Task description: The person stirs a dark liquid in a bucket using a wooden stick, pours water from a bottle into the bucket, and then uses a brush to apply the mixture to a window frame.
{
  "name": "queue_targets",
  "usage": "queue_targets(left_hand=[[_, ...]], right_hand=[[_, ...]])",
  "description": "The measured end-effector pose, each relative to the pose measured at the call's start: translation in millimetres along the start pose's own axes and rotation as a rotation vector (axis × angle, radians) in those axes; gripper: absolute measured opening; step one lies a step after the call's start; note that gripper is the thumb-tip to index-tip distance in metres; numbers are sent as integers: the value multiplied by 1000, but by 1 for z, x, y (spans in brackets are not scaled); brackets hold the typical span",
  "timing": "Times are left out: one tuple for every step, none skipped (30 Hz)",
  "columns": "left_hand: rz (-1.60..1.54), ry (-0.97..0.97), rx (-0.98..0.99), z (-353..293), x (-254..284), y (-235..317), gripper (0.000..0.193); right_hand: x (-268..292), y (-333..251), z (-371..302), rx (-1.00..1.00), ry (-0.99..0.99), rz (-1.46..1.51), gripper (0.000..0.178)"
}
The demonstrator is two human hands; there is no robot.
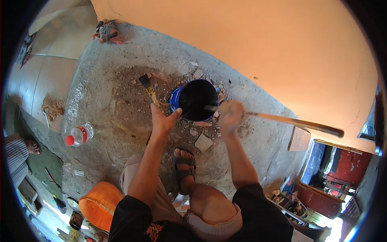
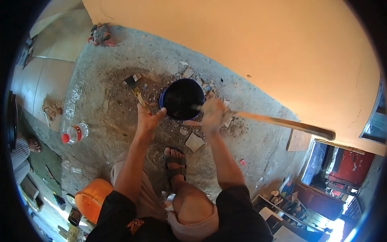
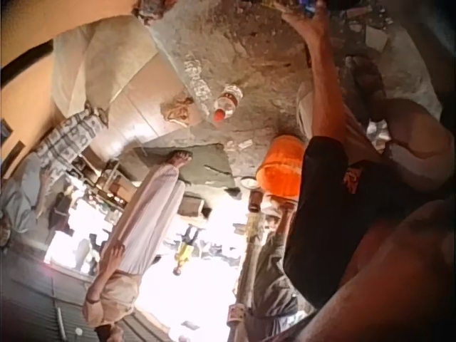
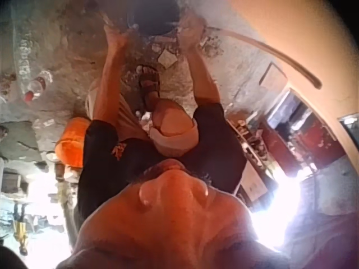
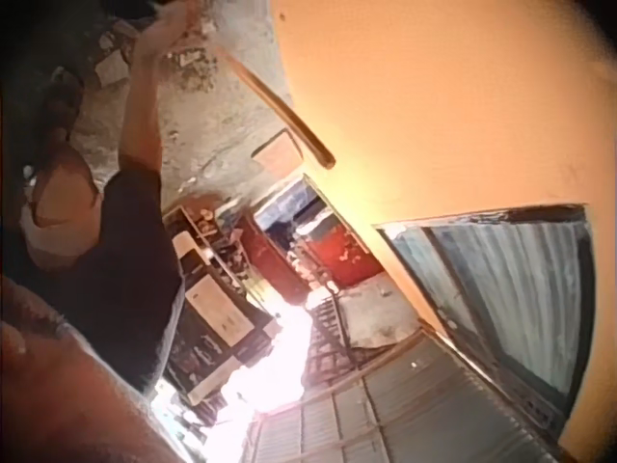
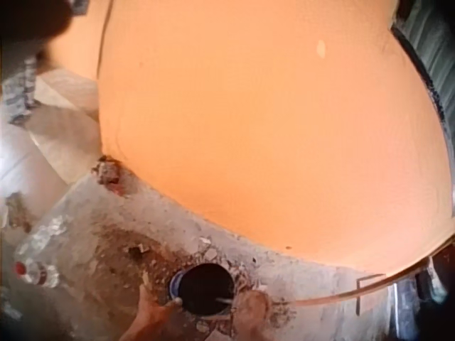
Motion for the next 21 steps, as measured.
queue_targets(left_hand=[[-19,-11,14,1,0,0,58],[-26,-32,71,2,-2,-1,58],[-25,-38,42,2,-2,0,58],[-39,-70,46,3,-3,1,59],[-49,-99,63,2,-4,0,60],[-102,-64,107,1,-3,-2,60],[-101,-58,104,0,-3,-2,60],[-72,-51,98,0,-2,-2,60],[-66,-40,100,0,-1,-3,61],[-69,-27,70,1,0,-3,61],[-11,-8,42,2,1,-2,61],[34,-6,45,3,0,-4,62],[53,-8,26,5,0,-3,62],[54,-6,66,5,0,-5,63],[48,-7,134,5,0,-7,64],[70,-2,118,5,0,-7,64],[23,-11,104,3,0,-7,64],[-36,-24,90,3,0,-6,64],[-41,-10,59,1,1,-5,64],[-43,-15,62,1,1,-5,63],[-78,-46,55,1,1,-5,63]], right_hand=[[-3,-5,-5,-69,-32,-19,25],[-11,1,-13,-63,-45,-153,20],[-16,0,-17,-26,-92,-269,17],[-22,12,-9,-31,-165,-244,17],[-23,9,0,151,-189,-409,18],[-25,11,10,333,-182,-585,22],[-16,5,14,224,-151,-460,21],[-8,4,20,119,-107,-336,22],[-5,-8,17,232,-218,-686,22],[-9,-10,11,271,-289,-658,22],[-5,-9,2,-28,-145,-268,24],[-8,-2,-3,-135,-99,-26,25],[-8,4,-10,-325,14,104,27],[-15,14,-11,-319,-38,211,26],[-20,18,-14,-358,-152,297,25],[-15,19,-5,38,-115,-171,28],[-11,24,-6,9,-76,-64,30],[-3,35,-1,-87,13,22,33],[6,34,-1,-10,-46,53,33],[13,35,-2,-35,-108,203,34],[23,34,-6,-2,-143,344,35]])
Point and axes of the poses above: each hand's wrist, its own z-axis towards the middle knuckle, its own x-axis out of the back of the hand, y = z × x, the point moved 3 cm from there along z, towards the middle knuckle, and after that the axes turned 11 degrees about x, right-handed, at the moved point
